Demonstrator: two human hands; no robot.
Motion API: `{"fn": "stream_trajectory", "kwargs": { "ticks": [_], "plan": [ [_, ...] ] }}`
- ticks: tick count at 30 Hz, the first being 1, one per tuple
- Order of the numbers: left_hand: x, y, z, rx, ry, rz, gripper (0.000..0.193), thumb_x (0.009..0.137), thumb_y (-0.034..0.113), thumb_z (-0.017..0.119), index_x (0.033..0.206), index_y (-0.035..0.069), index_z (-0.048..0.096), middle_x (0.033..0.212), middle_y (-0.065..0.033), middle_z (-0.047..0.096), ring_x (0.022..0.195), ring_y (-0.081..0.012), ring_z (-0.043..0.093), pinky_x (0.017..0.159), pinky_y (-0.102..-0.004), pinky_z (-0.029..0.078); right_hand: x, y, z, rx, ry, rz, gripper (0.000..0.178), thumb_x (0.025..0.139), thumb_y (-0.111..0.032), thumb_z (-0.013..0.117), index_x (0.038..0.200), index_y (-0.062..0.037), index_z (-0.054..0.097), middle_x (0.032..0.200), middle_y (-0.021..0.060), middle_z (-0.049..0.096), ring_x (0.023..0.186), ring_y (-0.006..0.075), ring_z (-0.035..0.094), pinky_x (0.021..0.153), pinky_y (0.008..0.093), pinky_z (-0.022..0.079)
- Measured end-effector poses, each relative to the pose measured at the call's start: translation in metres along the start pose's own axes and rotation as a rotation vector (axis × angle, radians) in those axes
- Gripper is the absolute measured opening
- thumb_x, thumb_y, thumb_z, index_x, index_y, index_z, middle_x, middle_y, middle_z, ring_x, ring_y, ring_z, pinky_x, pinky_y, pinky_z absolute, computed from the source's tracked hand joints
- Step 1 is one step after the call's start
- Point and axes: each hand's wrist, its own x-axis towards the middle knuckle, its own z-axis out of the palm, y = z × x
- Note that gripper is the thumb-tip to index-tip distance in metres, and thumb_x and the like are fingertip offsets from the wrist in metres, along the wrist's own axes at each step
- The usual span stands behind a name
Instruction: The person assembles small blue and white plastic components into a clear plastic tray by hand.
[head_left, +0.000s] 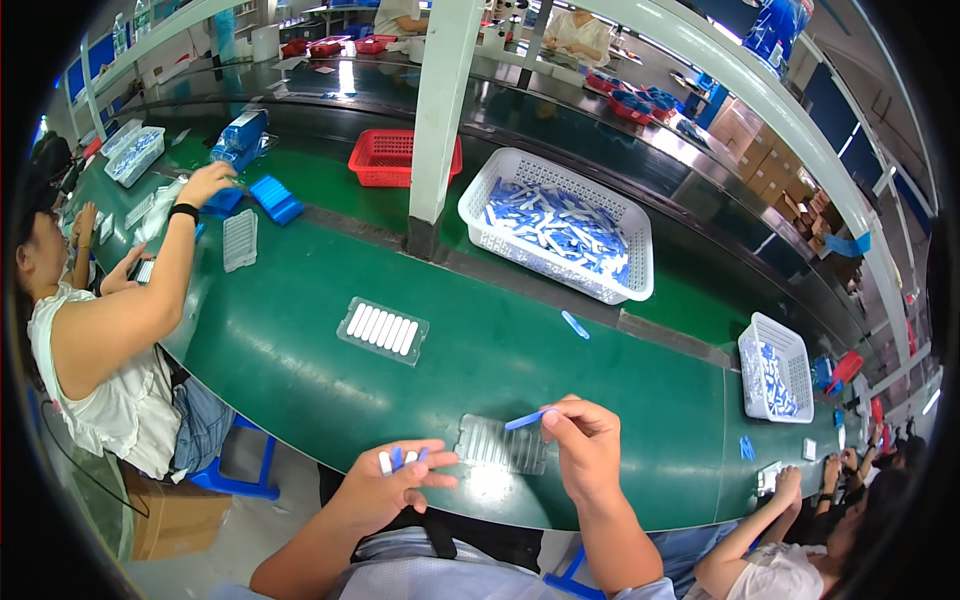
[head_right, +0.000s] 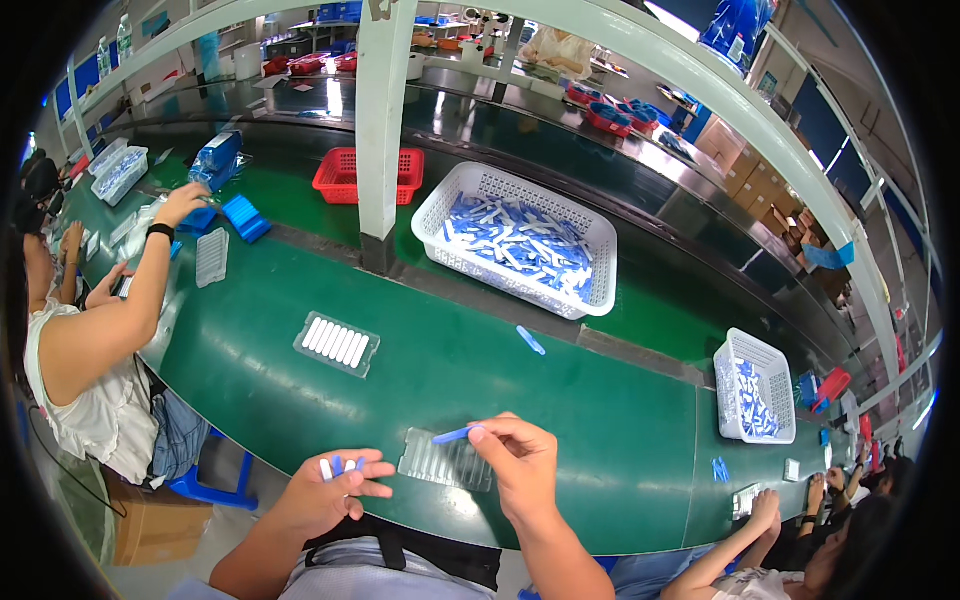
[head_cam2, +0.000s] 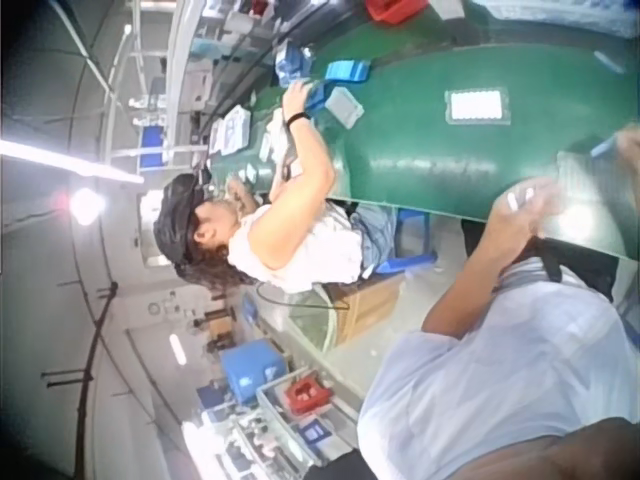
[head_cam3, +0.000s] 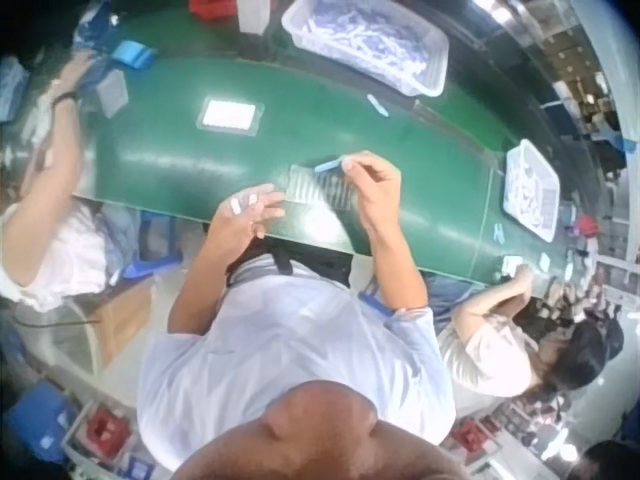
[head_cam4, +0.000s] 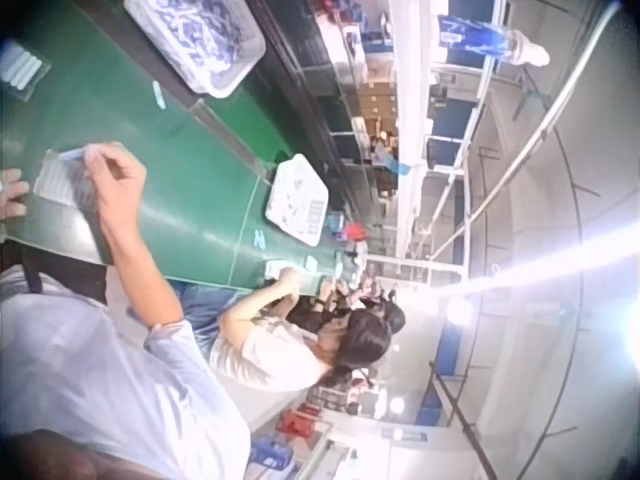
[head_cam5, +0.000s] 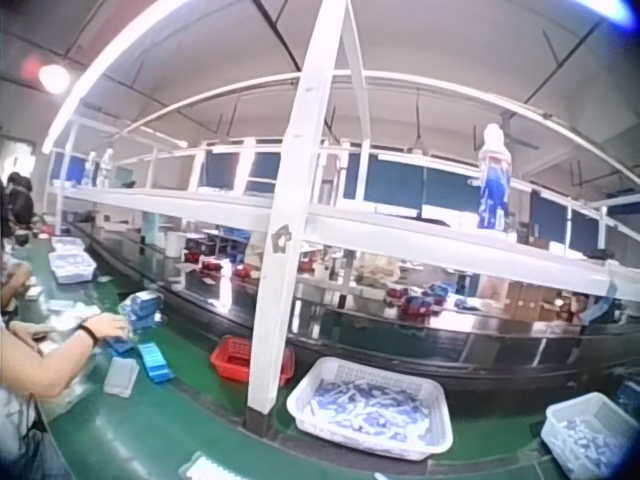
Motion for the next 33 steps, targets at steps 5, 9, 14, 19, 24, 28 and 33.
{"fn": "stream_trajectory", "kwargs": {
  "ticks": [5, 9, 14, 19, 24, 28, 33],
  "plan": [
    [0.005, -0.003, -0.01, -0.012, 0.008, 0.064, 0.043, 0.101, 0.006, 0.058, 0.143, -0.003, 0.049, 0.139, -0.0263, 0.058, 0.118, -0.0347, 0.067, 0.073, -0.0327, 0.06, 0.002, -0.006, 0.003, 0.17, 0.014, 0.193, 0.004, 0.091, 0.003, 0.071, 0.095, 0.0043, 0.073, 0.084, 0.0133, 0.074, 0.061, 0.0138, 0.065, 0.055, 0.0243, 0.05],
    [0.023, -0.001, -0.009, -0.045, -0.023, 0.049, 0.042, 0.102, 0.006, 0.057, 0.142, -0.004, 0.05, 0.138, -0.0255, 0.059, 0.116, -0.0342, 0.068, 0.073, -0.0327, 0.06, 0.015, -0.011, 0.006, 0.09, -0.077, 0.282, 0.004, 0.092, 0.0, 0.072, 0.093, 0.004, 0.072, 0.085, 0.0141, 0.075, 0.064, 0.0155, 0.069, 0.057, 0.0249, 0.053],
    [0.05, 0.001, -0.015, 0.052, -0.062, 0.098, 0.042, 0.105, 0.012, 0.054, 0.144, -0.004, 0.048, 0.14, -0.0285, 0.057, 0.117, -0.0346, 0.067, 0.074, -0.0346, 0.06, 0.031, 0.0, 0.007, -0.483, -0.363, 0.251, 0.01, 0.088, -0.007, 0.075, 0.092, 0.0018, 0.075, 0.081, 0.0116, 0.075, 0.068, 0.0138, 0.07, 0.063, 0.0268, 0.055],
    [0.049, -0.003, -0.022, 0.079, -0.072, 0.09, 0.042, 0.105, 0.013, 0.055, 0.142, -0.007, 0.049, 0.136, -0.0292, 0.06, 0.109, -0.0347, 0.071, 0.061, -0.0307, 0.059, 0.043, 0.004, 0.013, -0.888, -0.593, 0.167, 0.011, 0.088, -0.01, 0.074, 0.094, -0.0018, 0.077, 0.077, 0.0061, 0.074, 0.065, 0.0095, 0.065, 0.061, 0.0277, 0.052],
    [0.053, 0.005, -0.016, 0.071, -0.057, 0.078, 0.042, 0.104, 0.012, 0.057, 0.141, -0.008, 0.049, 0.134, -0.0294, 0.061, 0.106, -0.0325, 0.072, 0.053, -0.0268, 0.057, 0.058, 0.02, 0.023, -0.983, -0.732, 0.042, 0.019, 0.083, -0.012, 0.07, 0.1, -0.0042, 0.074, 0.088, 0.013, 0.071, 0.081, 0.0303, 0.069, 0.074, 0.0403, 0.054],
    [0.054, 0.004, -0.014, 0.094, -0.038, 0.1, 0.041, 0.104, 0.012, 0.058, 0.139, -0.008, 0.051, 0.129, -0.0274, 0.065, 0.1, -0.0296, 0.075, 0.049, -0.0251, 0.056, 0.055, 0.033, 0.02, -0.962, -0.669, -0.063, 0.038, 0.08, -0.014, 0.073, 0.117, -0.0065, 0.067, 0.091, 0.0096, 0.062, 0.081, 0.0289, 0.062, 0.073, 0.0409, 0.051],
    [0.049, 0.004, -0.013, 0.095, -0.007, 0.11, 0.039, 0.103, 0.011, 0.059, 0.136, -0.008, 0.054, 0.124, -0.0258, 0.068, 0.094, -0.0283, 0.076, 0.046, -0.0245, 0.056, 0.051, 0.03, 0.016, -0.792, -0.622, 0.0, 0.038, 0.081, -0.015, 0.076, 0.117, -0.0059, 0.068, 0.088, 0.0079, 0.06, 0.076, 0.0272, 0.058, 0.074, 0.0384, 0.049]
  ]
}}
